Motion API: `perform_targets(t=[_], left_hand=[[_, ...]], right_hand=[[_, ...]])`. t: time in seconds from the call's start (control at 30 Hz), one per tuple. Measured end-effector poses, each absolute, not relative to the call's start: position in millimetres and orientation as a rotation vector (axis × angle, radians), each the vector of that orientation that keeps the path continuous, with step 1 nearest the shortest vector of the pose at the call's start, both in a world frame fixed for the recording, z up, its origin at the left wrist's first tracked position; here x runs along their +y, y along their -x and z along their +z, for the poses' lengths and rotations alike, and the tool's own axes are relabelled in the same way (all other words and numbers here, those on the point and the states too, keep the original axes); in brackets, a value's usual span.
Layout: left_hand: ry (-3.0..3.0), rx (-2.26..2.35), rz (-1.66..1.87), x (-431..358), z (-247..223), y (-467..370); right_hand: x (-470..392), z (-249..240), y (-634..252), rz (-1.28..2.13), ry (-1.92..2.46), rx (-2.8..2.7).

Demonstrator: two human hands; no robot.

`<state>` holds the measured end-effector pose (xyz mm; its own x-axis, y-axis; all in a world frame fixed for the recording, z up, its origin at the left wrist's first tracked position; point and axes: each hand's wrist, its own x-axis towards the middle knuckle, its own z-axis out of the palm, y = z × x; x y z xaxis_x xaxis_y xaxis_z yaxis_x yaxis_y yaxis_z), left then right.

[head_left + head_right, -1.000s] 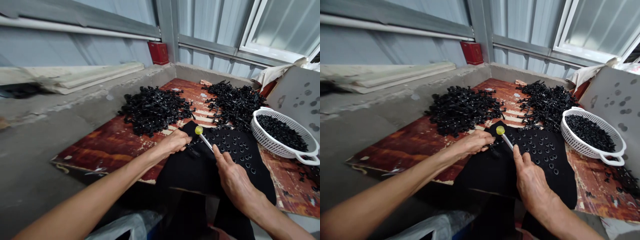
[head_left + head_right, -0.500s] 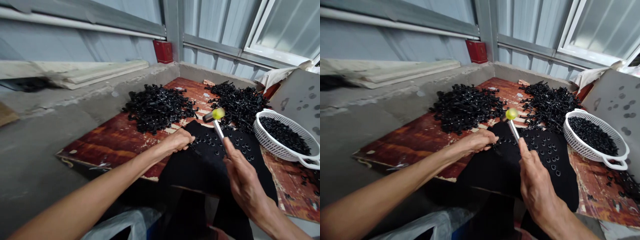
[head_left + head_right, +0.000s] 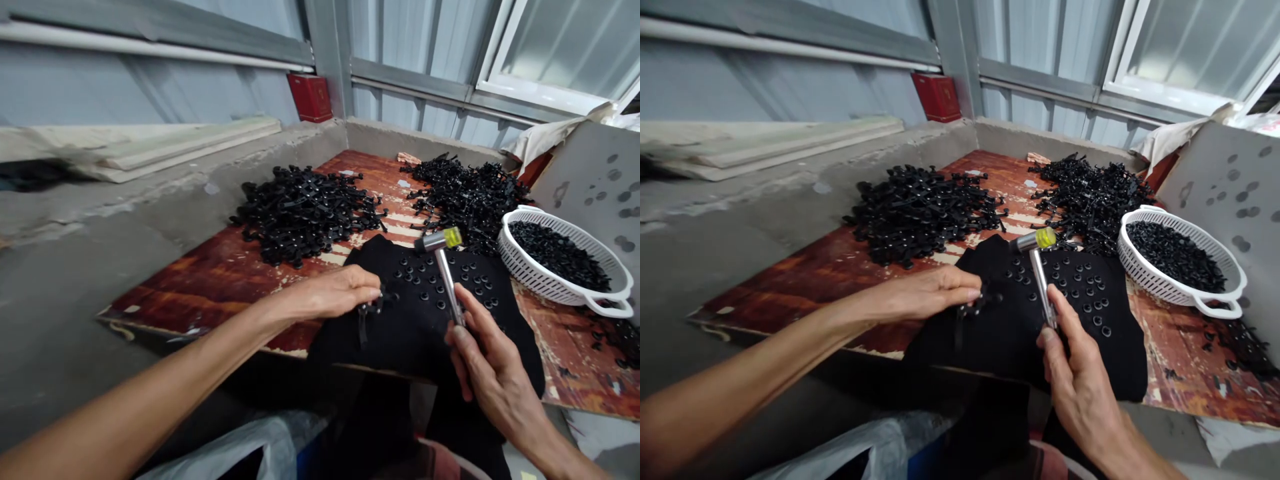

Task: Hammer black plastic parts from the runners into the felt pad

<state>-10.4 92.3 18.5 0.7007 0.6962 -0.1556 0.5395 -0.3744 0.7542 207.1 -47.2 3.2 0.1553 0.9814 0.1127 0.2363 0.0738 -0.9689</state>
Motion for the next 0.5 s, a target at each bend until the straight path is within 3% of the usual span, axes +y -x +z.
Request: perform_targets(t=[0.3, 0.5], left_hand=[[-2.316, 0.577, 0.045, 56, 37, -15], [-2.122, 0.661, 0.081, 66, 30, -9]], right_hand=[[-13, -1, -193, 1.356, 1.276, -1.181], [-13, -4, -186, 1.320, 1.239, -1.123]])
